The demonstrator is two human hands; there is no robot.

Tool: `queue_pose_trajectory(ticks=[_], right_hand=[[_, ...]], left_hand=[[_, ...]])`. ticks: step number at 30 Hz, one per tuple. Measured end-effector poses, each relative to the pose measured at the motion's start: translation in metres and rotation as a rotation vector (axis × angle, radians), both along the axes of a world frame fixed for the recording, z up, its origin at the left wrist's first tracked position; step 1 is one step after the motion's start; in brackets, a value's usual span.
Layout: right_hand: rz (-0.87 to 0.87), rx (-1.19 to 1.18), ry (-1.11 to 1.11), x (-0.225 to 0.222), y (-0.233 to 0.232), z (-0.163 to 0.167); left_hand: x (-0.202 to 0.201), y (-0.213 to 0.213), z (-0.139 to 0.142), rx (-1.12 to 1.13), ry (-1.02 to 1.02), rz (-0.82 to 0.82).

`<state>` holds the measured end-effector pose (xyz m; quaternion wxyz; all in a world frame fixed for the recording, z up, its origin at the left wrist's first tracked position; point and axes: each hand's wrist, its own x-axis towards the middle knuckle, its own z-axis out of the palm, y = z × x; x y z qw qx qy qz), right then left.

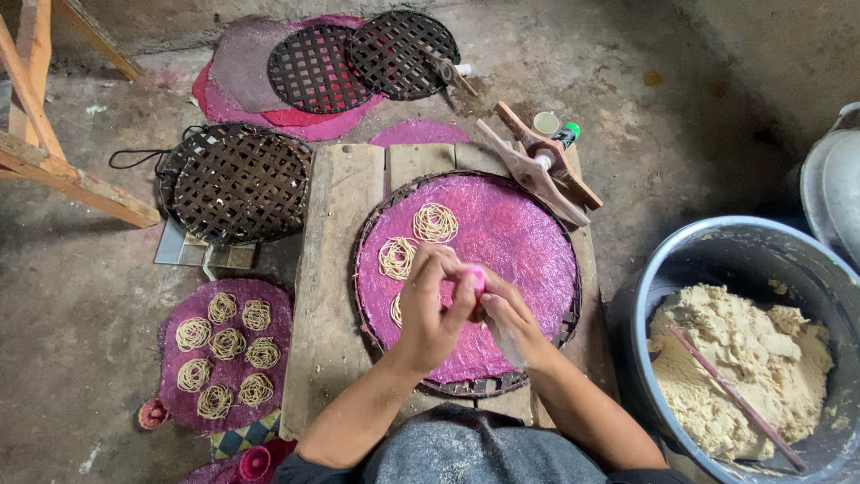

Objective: The person sits on the floor and uses a wooden hand press to extrude dough into noodle nests on round pink trays, refilling the press from a large bucket of dough between presses. They occasionally wipe their hands, adjust the trays, and handle a small pink container before resuming pressing.

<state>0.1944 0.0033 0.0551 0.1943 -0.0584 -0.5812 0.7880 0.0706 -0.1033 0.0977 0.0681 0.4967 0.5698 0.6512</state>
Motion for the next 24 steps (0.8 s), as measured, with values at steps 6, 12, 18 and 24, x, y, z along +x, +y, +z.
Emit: queue_pose_trajectory(ticks=[6,12,18,24], right_hand=[[-0.068,0.169,0.011,-0.006,-0.008,0.016],[-0.17,0.024,0.049,-0.005,-0.019,0.023],[-0.59,1.086,0.279,-0.008,-0.019,0.027],[-0.608,1.054,0.034,0.003,-0.016,0.011]], left_hand=[[-0.008,0.006,-0.01,0.088,-0.201,-0.073],[-0.007,0.0,-0.01,-0.151,-0.653,-0.458],[0.002,0.01,-0.007,0.114,-0.405,-0.388],[0.014,0.011,-0.008,0.066,-0.522,-0.511]])
